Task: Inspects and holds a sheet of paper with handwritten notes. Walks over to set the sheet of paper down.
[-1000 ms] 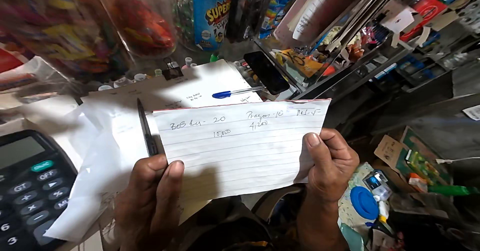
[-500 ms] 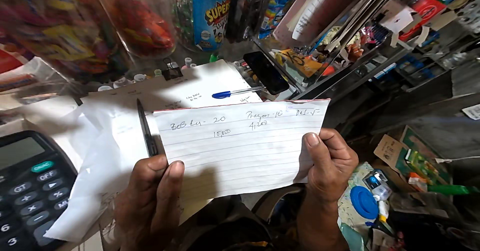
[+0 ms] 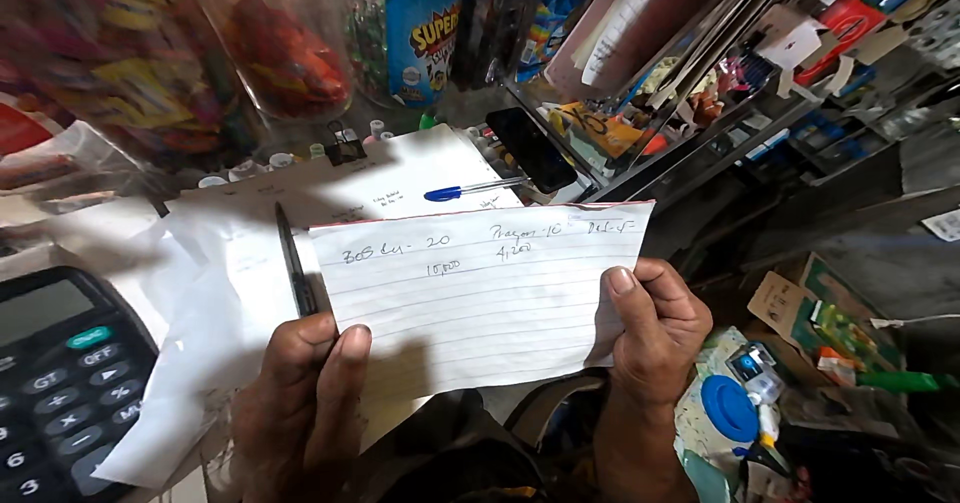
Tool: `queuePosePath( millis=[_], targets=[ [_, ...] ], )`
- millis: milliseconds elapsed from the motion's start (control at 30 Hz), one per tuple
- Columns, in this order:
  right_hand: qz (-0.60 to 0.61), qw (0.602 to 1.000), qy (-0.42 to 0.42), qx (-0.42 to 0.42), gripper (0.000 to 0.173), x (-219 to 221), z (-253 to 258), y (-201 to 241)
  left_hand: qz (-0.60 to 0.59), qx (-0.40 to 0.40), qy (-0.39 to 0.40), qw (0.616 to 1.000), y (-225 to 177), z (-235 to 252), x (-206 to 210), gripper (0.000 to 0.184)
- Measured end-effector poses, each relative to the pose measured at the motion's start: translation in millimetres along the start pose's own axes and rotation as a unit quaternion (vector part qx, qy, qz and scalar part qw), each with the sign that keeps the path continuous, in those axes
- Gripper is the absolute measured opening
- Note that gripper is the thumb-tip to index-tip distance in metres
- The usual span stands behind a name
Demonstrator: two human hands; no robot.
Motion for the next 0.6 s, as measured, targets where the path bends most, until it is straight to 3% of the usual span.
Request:
queuePosePath(
  millis=[600],
  targets=[
    [-0.003,1.0,0.003,-0.005,0.011,2.0,2.6,-0.5,-0.012,0.012,-0.001,1.0,0.6,0.9,1.0,0.011]
  ],
)
Point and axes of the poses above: each hand's wrist, its own z-axis towards the middle knuckle, its own x-axis out of the palm, y = z × x, the point moved 4 cm from there along z, towards the middle knuckle, and after that the axes turned 8 degrees about y, right-handed, at the moved point
